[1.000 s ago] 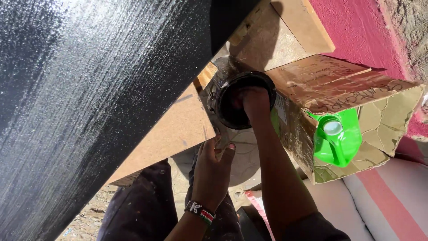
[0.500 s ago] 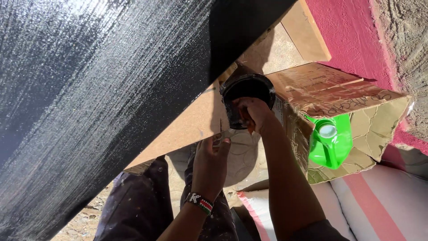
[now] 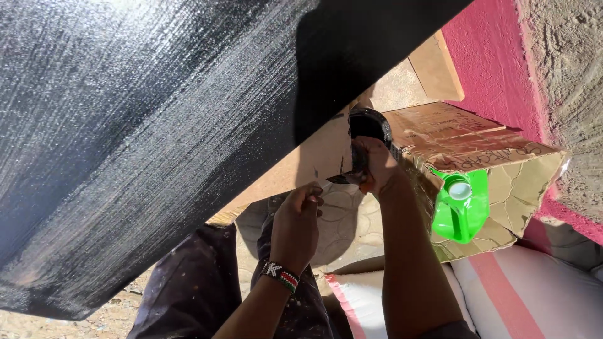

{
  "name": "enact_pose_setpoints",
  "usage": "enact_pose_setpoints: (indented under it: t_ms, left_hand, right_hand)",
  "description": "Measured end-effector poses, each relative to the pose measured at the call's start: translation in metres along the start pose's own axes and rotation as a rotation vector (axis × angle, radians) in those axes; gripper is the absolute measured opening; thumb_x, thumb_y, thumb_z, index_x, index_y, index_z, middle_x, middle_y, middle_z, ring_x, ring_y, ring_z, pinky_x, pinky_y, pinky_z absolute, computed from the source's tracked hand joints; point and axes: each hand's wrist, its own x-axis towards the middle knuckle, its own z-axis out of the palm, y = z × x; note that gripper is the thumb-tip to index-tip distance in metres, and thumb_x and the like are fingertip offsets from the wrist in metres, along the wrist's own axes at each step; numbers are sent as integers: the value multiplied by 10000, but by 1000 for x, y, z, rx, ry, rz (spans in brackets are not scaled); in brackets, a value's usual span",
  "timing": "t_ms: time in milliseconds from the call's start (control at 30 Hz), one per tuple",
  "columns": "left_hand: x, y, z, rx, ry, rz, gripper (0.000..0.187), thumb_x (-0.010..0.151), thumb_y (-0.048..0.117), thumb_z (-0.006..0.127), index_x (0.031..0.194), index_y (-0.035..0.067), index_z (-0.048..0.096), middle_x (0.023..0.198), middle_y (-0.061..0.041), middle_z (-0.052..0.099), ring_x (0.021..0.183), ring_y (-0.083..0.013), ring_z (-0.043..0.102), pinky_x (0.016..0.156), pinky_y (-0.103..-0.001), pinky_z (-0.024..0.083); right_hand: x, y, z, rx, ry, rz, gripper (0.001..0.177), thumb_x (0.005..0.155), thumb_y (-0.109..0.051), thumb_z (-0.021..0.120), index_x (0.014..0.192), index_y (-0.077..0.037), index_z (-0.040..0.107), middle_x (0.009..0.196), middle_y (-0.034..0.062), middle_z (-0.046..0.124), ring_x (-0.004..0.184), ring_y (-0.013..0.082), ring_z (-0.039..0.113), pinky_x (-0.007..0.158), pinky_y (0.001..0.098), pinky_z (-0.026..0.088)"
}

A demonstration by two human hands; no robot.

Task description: Painting the edges and surface of a wooden board with black paint using a sponge

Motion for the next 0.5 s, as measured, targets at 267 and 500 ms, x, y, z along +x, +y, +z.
enact_pose_setpoints:
  t_ms: [267, 500]
  left_hand:
    - [-113, 65, -60, -212, -319, 302, 225, 1107, 133, 769, 1218, 42, 942, 660, -77, 801, 551, -96, 718, 509, -257, 573]
    - [-188, 191, -224, -182, -116, 789, 401, 1122, 296, 643, 766, 118, 595, 656, -5, 688, 588, -89, 679, 560, -259, 510]
  right_hand:
    - [-177, 5, 46, 240, 282, -548, 201, 1020, -413, 646, 939, -230, 628, 825, 1, 601, 552, 155, 435, 474, 301, 293]
    - [-314, -63, 295, 116, -164, -722, 216, 1005, -298, 747, 859, -198, 623, 751, 6, 539, 619, 115, 477, 467, 253, 258]
